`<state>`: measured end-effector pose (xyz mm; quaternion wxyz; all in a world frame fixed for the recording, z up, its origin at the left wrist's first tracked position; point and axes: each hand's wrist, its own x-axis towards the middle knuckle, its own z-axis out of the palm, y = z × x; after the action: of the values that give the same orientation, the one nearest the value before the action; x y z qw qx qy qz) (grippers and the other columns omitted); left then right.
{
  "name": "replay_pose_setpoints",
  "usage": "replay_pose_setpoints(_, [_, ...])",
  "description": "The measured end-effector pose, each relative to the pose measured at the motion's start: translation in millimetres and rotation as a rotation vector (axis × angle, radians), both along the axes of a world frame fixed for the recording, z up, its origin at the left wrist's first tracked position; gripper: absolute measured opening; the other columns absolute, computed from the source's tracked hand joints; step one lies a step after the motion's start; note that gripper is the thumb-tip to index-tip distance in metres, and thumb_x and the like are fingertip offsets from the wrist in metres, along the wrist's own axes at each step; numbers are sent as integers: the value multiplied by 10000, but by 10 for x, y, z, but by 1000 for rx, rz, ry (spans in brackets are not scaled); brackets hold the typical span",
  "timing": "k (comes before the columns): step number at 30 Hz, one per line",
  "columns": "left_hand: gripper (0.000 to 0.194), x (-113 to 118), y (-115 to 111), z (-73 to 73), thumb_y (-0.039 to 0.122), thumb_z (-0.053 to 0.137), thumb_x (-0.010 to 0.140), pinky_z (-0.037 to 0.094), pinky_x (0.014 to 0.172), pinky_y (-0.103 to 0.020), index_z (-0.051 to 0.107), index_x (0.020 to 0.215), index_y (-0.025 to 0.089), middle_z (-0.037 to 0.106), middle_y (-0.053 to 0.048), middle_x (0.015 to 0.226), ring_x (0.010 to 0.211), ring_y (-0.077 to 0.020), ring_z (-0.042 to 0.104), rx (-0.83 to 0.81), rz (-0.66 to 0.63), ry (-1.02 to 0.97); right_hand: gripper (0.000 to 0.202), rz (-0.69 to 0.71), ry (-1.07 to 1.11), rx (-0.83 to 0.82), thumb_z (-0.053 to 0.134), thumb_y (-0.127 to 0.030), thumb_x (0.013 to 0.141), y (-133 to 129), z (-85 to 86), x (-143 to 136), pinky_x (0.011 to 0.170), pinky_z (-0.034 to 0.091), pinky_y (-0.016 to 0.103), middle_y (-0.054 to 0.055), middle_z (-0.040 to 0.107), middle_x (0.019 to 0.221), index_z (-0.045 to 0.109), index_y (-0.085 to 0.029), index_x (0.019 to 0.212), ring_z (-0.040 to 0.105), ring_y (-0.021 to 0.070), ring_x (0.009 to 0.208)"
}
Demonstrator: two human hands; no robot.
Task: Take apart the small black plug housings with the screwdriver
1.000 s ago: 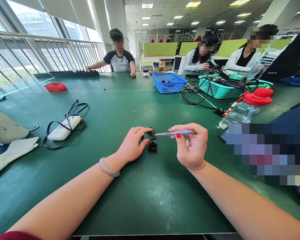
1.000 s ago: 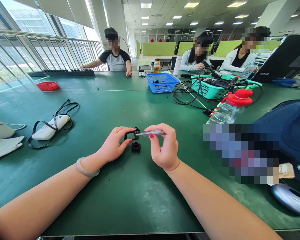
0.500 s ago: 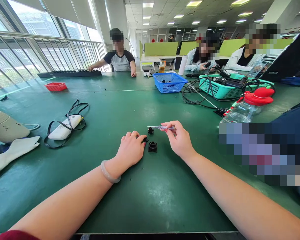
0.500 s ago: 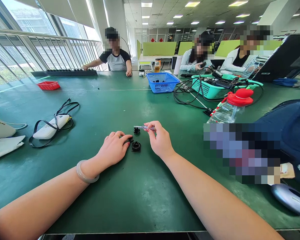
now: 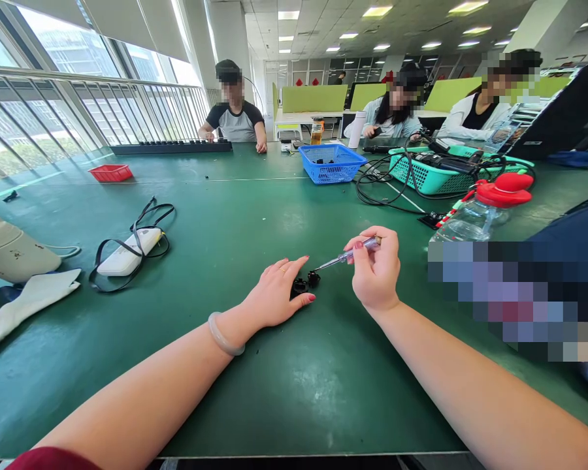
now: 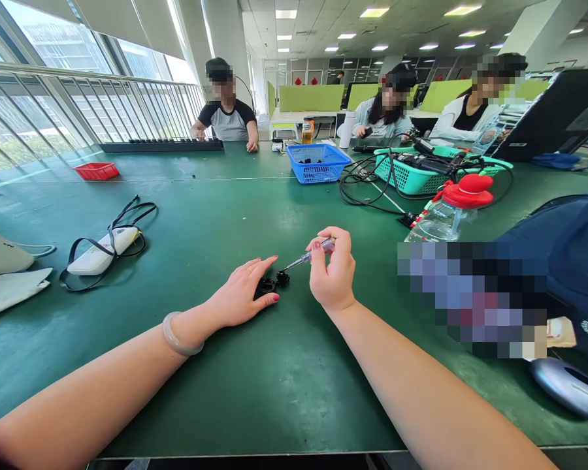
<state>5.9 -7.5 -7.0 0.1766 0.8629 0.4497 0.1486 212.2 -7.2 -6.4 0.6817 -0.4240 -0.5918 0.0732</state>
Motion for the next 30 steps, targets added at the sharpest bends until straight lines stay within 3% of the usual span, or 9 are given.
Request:
replay_pose_setpoints(4, [559, 23, 33, -17, 300, 482, 942, 304, 1204, -525, 410, 1496, 277, 545, -52, 1482, 1432, -304, 386, 48, -64, 0, 124, -25, 29, -13, 521, -260, 924, 39, -18, 23, 625, 506, 315, -24, 628, 736, 482, -251, 1042, 635, 157, 647])
replay_pose_setpoints(7, [565, 55, 36, -15, 170, 462, 895, 313, 1198, -500, 467, 1450, 273, 568, -36, 1452, 1386, -273, 420, 65, -102, -4, 128, -21, 83, -30, 530, -257, 907, 51, -16, 23, 585, 484, 296, -35, 617, 707, 487, -247, 1028, 611, 146, 602])
replay_pose_setpoints(12, [389, 103, 20, 2, 341, 555, 924, 363, 1143, -525, 564, 1307, 273, 630, -69, 1327, 1303, -285, 476, 66, -119, -33, 123, 2, 192, -28, 533, -245, 885, 53, 4, 29, 546, 456, 276, -48, 603, 674, 490, -248, 1000, 551, 124, 540])
replay_pose_setpoints(20, [127, -17, -174, 57, 238, 552, 928, 420, 1069, -478, 573, 1053, 234, 677, -62, 1130, 1178, -263, 516, 45, -13, -18, 134, 111, 289, -66, 557, -292, 876, 59, -3, 2, 502, 448, 259, -53, 612, 654, 493, -249, 986, 509, 112, 494])
replay_pose_setpoints(25, [62, -455, -395, 85, 256, 511, 914, 469, 984, -445, 563, 942, 239, 675, -55, 1019, 1094, -258, 546, 30, 83, -39, 154, 107, 272, -101, 559, -304, 868, 40, -2, -14, 507, 462, 263, -52, 613, 660, 488, -247, 993, 525, 114, 498])
replay_pose_setpoints(30, [198, -1310, -448, 84, 386, 480, 878, 464, 982, -459, 589, 938, 233, 697, -81, 1019, 1078, -291, 574, 88, 394, 29, 165, 128, 265, -151, 549, -316, 867, 40, -11, -32, 500, 461, 263, -52, 608, 662, 485, -244, 1001, 527, 116, 501])
